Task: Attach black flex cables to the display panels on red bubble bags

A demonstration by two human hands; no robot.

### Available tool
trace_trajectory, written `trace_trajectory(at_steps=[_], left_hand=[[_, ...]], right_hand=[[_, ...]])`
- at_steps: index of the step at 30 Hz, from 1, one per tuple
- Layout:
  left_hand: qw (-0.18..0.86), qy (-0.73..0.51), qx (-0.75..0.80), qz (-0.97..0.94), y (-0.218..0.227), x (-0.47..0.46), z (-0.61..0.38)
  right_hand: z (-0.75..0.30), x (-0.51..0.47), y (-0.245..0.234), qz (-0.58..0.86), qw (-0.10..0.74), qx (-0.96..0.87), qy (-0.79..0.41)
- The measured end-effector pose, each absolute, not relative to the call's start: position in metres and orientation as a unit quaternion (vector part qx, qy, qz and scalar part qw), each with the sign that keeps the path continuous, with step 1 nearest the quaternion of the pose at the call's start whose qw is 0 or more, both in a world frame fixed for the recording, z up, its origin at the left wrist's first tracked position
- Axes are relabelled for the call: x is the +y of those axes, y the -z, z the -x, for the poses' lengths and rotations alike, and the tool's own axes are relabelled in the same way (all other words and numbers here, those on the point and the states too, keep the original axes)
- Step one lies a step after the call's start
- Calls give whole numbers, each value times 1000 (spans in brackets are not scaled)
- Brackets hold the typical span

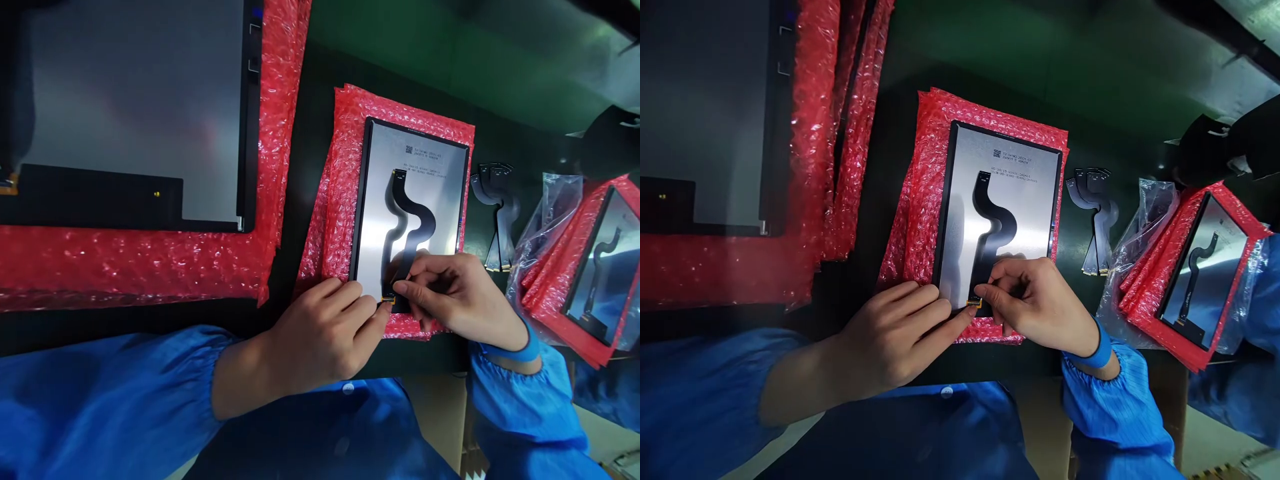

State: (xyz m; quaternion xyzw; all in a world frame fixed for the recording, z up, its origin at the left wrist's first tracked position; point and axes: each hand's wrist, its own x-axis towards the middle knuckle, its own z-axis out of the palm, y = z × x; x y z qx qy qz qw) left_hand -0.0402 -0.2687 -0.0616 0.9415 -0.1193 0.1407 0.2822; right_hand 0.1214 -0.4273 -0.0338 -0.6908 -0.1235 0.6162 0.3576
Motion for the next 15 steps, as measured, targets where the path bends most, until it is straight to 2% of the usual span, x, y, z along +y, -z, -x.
trace_trajectory(at_steps=[15], left_hand=[[284,-130,-121,-942,62,-268,42]], right_hand=[[-124,-427,33,693,338,-164,-616]])
